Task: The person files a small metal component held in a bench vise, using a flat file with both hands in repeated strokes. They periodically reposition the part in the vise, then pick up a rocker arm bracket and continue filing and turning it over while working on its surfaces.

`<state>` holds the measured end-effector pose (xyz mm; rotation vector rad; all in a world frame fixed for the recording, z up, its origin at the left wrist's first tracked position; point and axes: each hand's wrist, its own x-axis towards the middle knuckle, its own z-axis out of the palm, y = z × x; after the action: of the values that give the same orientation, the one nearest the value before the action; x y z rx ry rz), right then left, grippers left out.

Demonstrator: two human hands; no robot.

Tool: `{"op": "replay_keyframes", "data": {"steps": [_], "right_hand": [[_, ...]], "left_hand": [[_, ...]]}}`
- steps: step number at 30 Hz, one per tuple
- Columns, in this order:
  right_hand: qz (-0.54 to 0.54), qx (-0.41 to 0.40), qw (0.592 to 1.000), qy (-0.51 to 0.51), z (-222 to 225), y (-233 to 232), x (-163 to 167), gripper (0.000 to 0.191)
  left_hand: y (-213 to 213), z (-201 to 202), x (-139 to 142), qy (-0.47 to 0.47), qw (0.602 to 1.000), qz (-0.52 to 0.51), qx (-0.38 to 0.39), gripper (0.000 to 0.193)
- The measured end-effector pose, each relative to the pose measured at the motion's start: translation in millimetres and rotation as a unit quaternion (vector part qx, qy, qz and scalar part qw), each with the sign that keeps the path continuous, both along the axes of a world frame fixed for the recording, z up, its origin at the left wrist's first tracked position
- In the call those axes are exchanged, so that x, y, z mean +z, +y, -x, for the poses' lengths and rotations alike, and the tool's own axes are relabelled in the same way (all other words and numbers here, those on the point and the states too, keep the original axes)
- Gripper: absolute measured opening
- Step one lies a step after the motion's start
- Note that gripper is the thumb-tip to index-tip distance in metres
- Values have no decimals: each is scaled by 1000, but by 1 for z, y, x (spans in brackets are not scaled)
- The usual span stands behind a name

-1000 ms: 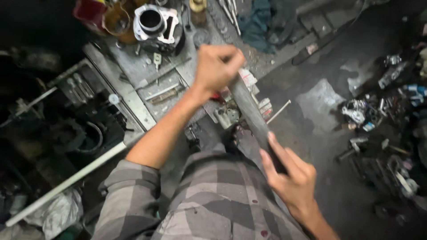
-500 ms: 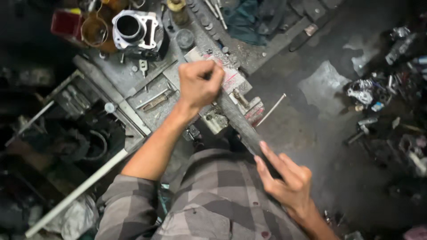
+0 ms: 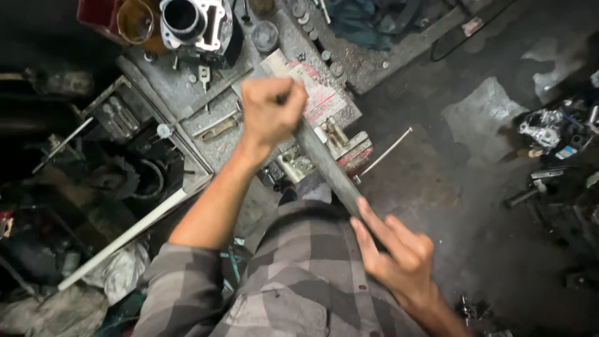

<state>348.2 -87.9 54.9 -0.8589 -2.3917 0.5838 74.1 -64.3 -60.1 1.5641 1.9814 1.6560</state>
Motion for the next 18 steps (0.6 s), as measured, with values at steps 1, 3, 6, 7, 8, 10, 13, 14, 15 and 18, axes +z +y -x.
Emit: {"op": "replay_keyframes", "data": {"steps": [1, 3, 6, 7, 8, 10, 13, 14, 15, 18], "right_hand": [[-11, 1, 1000, -9, 6, 4, -3, 39], [-187, 94, 978, 12, 33, 20, -20, 26], [6, 29, 996, 86, 50, 22, -33, 37], [-11, 33, 996, 88, 47, 20, -34, 35], [-30, 33, 995, 91, 37, 15, -32, 33], [-5, 10, 996, 85, 8, 5, -24, 32], [5, 2, 999, 43, -9, 3, -26, 33], [-5, 3, 1000, 26, -7, 5, -29, 32], [-4, 13, 998, 56, 1, 7, -33, 33], [31, 10, 991, 133, 49, 19, -52, 33]], "left_hand": [[2, 5, 2, -12, 1000, -12, 10, 30], [29, 57, 12, 7, 999, -38, 31, 33], [34, 93, 15, 59, 997, -42, 36, 35], [32, 95, 15, 76, 996, -45, 25, 34], [28, 84, 9, 76, 996, -39, 5, 31], [13, 42, -2, 48, 998, -16, -21, 30], [8, 17, -8, 18, 1000, -12, 0, 33], [9, 19, -7, 15, 1000, -11, 6, 33], [13, 30, -3, 34, 999, -7, 22, 30], [38, 92, 17, 84, 996, -22, 27, 37]]}}
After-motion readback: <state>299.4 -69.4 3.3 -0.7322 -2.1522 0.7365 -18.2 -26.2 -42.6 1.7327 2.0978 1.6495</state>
